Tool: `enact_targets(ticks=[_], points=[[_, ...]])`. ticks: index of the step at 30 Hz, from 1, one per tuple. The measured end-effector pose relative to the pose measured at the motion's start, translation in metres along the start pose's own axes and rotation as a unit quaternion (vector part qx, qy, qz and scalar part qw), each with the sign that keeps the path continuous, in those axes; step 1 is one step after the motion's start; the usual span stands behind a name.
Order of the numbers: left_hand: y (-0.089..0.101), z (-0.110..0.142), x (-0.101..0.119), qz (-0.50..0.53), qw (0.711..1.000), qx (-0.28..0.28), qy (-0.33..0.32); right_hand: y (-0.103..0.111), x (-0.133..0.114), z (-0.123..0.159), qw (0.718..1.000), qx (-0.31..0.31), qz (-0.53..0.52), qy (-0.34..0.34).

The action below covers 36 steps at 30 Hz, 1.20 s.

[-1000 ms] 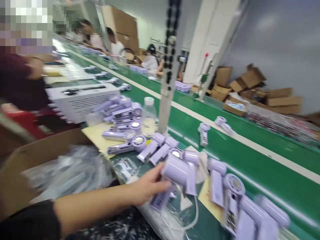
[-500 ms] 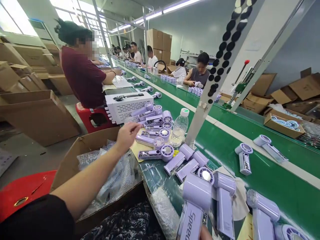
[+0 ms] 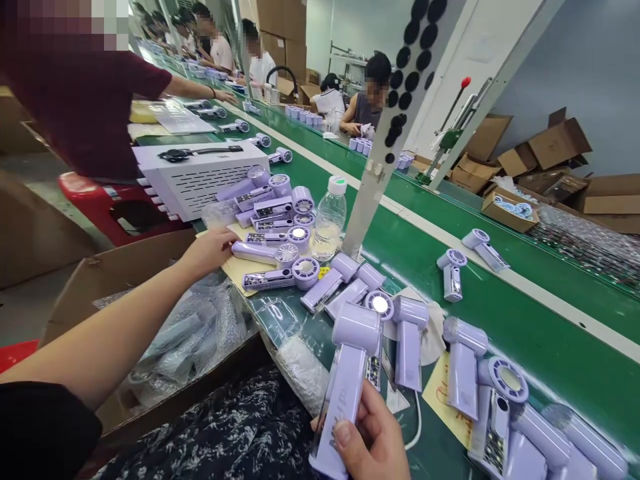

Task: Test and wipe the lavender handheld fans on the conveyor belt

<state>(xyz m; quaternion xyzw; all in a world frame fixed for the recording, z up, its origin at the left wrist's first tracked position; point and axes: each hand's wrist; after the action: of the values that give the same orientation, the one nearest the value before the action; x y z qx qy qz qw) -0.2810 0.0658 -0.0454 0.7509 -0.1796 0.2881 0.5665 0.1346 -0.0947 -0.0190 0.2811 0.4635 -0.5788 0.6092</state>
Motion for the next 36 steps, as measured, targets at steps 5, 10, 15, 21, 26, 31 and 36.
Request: enact_targets(ticks=[5,10,15,21,26,31,36], points=[[0.01,0.009,0.039,0.149,0.984,0.095,0.033,-0.009,-0.002,0.005,0.998,-0.009,-0.069,0.001],[-0.013,0.072,0.139,0.423,0.902,0.024,-0.079,-0.015,-0.007,0.009,0.995,-0.023,-0.092,0.02],[-0.056,0.133,0.205,0.475,0.863,-0.111,-0.13,-0.014,-0.004,0.012,0.994,-0.026,-0.101,0.022],[-0.078,0.132,0.214,0.45,0.876,-0.088,-0.148,-0.011,0.001,0.011,0.996,-0.019,-0.082,0.033],[-0.088,0.124,0.207,0.506,0.841,-0.135,-0.133,-0.007,0.008,0.008,0.998,0.006,-0.004,0.058],[-0.108,0.135,0.197,0.69,0.639,-0.33,-0.081,-0.012,0.018,-0.007,0.994,-0.038,0.053,0.083],[-0.099,0.121,0.183,0.7,0.639,-0.31,-0.075,-0.019,0.03,-0.023,0.979,-0.146,0.081,0.117]])
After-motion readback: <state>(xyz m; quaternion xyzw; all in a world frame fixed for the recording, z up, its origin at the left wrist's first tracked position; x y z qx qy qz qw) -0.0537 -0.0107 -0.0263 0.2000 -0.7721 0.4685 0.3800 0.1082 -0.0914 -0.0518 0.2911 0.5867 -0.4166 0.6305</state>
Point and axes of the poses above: each hand's wrist, its own z-axis away from the middle knuckle, its own y-axis out of the back of the hand, x = y × z, and after that the axes turned 3 degrees about -y, right-handed
